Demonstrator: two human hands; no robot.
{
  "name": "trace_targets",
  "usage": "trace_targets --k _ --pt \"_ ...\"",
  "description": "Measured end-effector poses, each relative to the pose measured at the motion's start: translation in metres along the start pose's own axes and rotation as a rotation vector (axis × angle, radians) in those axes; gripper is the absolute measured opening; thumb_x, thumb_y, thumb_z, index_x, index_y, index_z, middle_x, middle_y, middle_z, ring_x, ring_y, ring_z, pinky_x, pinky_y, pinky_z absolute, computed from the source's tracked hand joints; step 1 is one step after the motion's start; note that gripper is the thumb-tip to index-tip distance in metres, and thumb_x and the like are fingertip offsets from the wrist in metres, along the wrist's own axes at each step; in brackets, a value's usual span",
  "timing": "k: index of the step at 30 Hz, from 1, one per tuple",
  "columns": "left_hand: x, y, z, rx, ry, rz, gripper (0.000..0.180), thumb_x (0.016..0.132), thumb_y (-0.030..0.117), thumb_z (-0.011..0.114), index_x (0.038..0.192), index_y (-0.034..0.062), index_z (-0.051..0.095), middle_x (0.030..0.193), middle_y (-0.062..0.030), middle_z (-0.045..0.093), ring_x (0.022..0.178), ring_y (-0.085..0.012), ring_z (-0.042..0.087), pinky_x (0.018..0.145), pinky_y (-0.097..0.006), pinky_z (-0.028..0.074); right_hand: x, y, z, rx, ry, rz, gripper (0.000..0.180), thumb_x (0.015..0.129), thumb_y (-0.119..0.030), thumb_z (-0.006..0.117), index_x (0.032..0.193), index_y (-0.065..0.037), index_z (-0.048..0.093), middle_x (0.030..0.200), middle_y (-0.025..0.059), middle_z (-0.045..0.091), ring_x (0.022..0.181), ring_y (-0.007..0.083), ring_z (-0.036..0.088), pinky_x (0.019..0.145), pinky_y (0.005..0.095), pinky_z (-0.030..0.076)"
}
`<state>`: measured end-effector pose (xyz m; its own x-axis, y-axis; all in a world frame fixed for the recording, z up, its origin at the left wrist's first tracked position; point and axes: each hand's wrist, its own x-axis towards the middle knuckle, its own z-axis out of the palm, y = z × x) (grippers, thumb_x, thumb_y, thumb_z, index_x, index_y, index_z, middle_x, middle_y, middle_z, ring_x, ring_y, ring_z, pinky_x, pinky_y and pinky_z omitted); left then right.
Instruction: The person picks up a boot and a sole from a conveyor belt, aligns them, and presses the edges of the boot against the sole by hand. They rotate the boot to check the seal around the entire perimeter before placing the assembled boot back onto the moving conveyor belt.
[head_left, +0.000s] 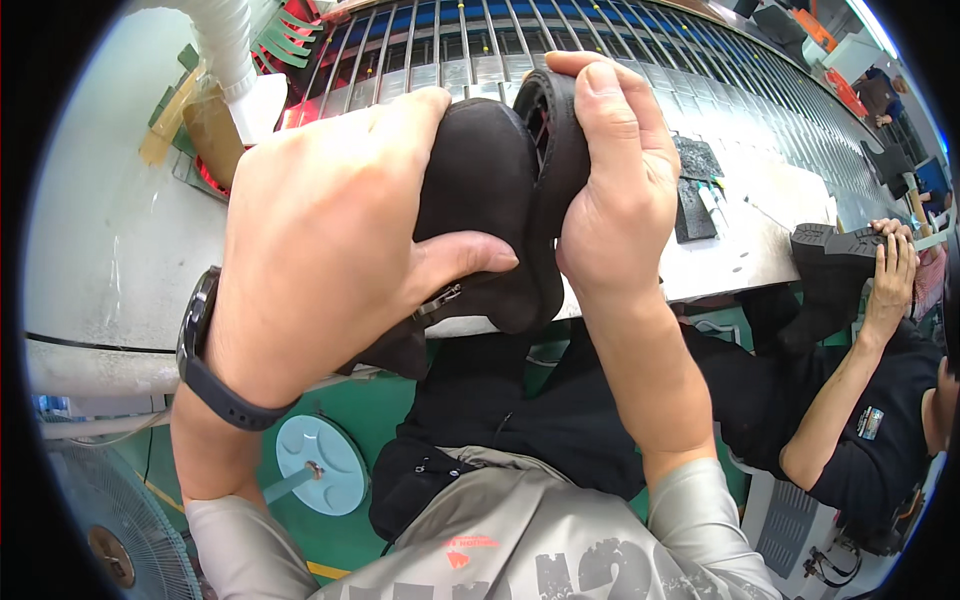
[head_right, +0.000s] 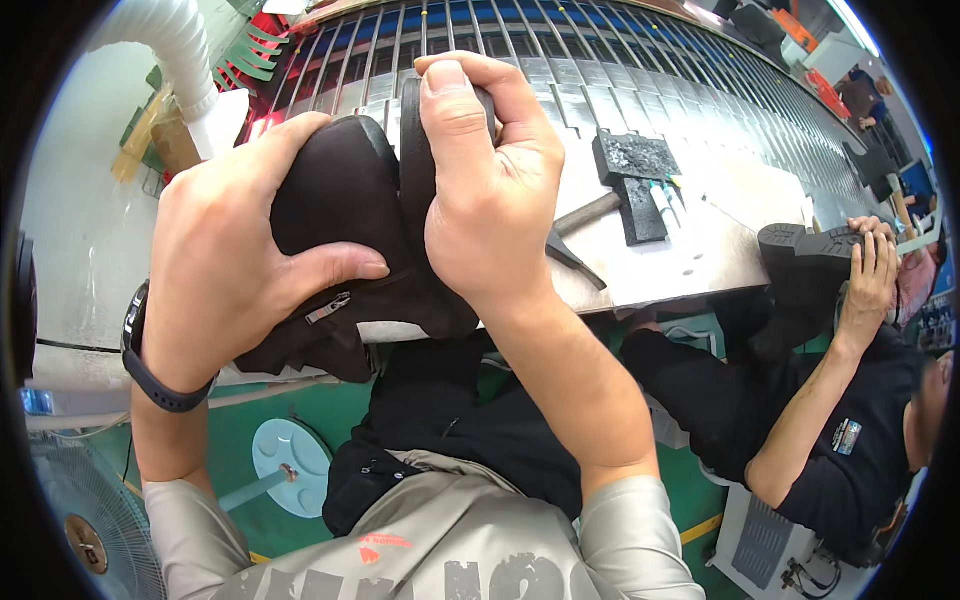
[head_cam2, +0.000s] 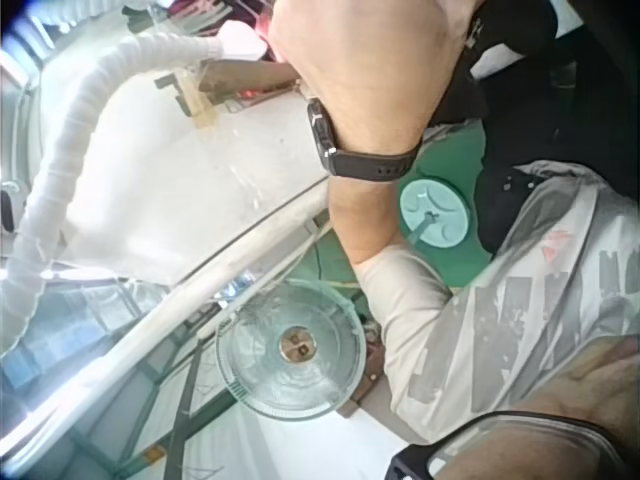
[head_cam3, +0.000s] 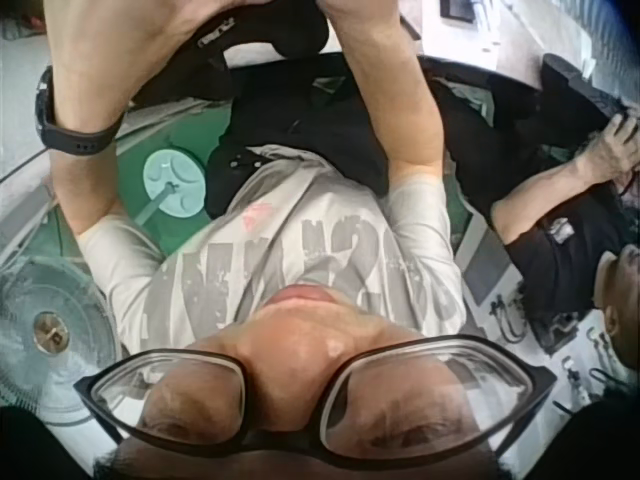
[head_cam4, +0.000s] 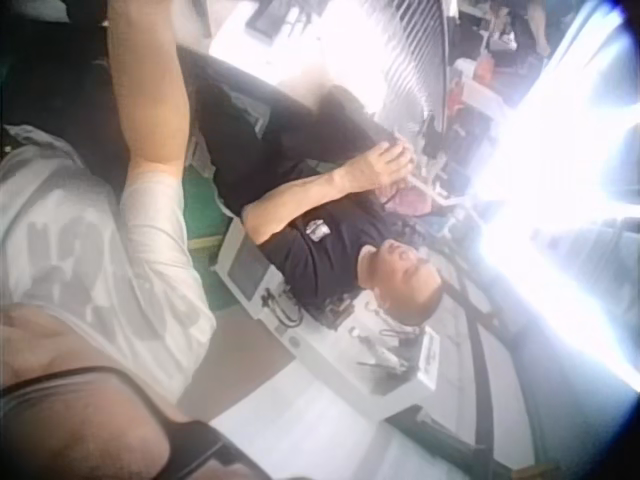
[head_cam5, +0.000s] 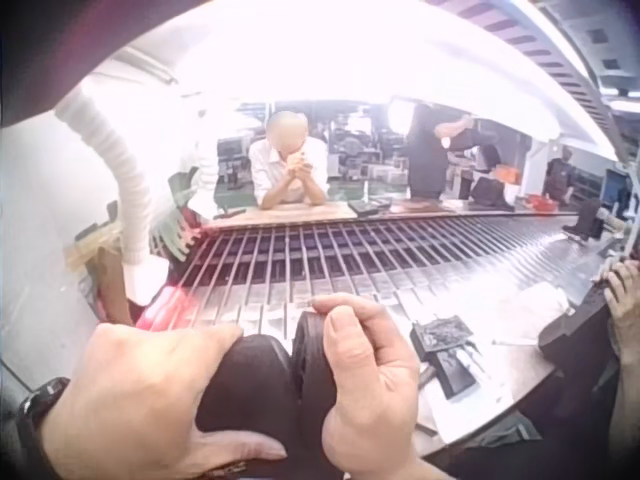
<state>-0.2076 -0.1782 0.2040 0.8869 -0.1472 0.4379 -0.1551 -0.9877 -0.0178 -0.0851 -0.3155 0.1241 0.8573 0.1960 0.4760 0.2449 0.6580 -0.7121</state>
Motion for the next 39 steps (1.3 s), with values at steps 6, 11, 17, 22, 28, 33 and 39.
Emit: trace_targets --k 6,11,17,22,28,33,39 --pt "-0.01 0.006 -0.005 0.024 0.029 0.045 0.092 0.06 0.05 0.098 0.13 -0.0013 0.067 0.103 -0.0194 0.076 0.09 -0.0376 0.075 0.078 -0.041 0.059 -0.003 -0.016 -0.002 -0.099 -0.154 0.008 0.017 0.105 -0.012 0.066 0.111 0.002 0.073 0.085 -0.0049 0.065 0.078 0.0016 0.054 0.069 0.0204 0.043" --pt "-0.014 0.008 -0.01 0.002 0.021 0.113 0.095 0.062 0.057 0.093 0.133 -0.0011 0.066 0.095 -0.0159 0.074 0.08 -0.0351 0.073 0.072 -0.042 0.057 -0.005 -0.024 -0.007 -0.174 -0.225 -0.013 0.017 0.103 -0.01 0.065 0.111 0.002 0.073 0.09 -0.0024 0.068 0.082 0.003 0.057 0.074 0.0216 0.046" --pt "-0.016 0.009 -0.008 -0.067 0.019 0.139 0.095 0.065 0.059 0.088 0.133 -0.0044 0.065 0.093 -0.0162 0.072 0.08 -0.0342 0.072 0.07 -0.043 0.056 -0.009 -0.033 -0.012 -0.243 -0.264 0.023 0.02 0.101 -0.011 0.064 0.113 0.002 0.073 0.1 0.0028 0.072 0.09 0.0064 0.061 0.082 0.0246 0.05" --pt "-0.018 0.01 -0.003 -0.055 0.079 0.19 0.093 0.067 0.055 0.087 0.134 -0.0065 0.065 0.094 -0.0157 0.072 0.078 -0.0335 0.071 0.069 -0.043 0.056 -0.013 -0.043 -0.013 -0.291 -0.255 0.039 0.022 0.1 -0.015 0.064 0.113 0.001 0.073 0.103 0.0046 0.072 0.093 0.0085 0.062 0.085 0.0261 0.051" --pt "-0.028 0.031 -0.023 0.018 0.009 0.215 0.088 0.072 0.048 0.086 0.135 -0.0099 0.064 0.091 -0.0135 0.07 0.071 -0.0279 0.067 0.061 -0.039 0.05 -0.025 -0.073 -0.019 -0.462 -0.355 0.057 0.028 0.098 -0.018 0.067 0.117 0.001 0.069 0.109 0.0089 0.073 0.097 0.0129 0.065 0.09 0.0294 0.053" --pt "-0.057 0.046 -0.011 -0.15 0.229 0.271 0.066 0.077 0.035 0.088 0.122 -0.011 0.072 0.087 -0.0139 0.07 0.063 -0.024 0.062 0.055 -0.037 0.044 -0.064 -0.097 -0.035 -0.411 -0.458 0.085 0.041 0.098 -0.021 0.064 0.127 0.006 0.061 0.134 0.027 0.063 0.124 0.0276 0.063 0.108 0.0417 0.048" --pt "-0.093 0.07 -0.008 -0.312 0.276 0.28 0.063 0.075 0.033 0.09 0.118 -0.0112 0.072 0.094 -0.0183 0.075 0.067 -0.0253 0.062 0.058 -0.038 0.047 -0.108 -0.131 -0.026 -0.251 -0.279 0.267 0.031 0.098 -0.024 0.066 0.113 0.003 0.061 0.137 0.0334 0.062 0.123 0.0344 0.064 0.11 0.0489 0.049"
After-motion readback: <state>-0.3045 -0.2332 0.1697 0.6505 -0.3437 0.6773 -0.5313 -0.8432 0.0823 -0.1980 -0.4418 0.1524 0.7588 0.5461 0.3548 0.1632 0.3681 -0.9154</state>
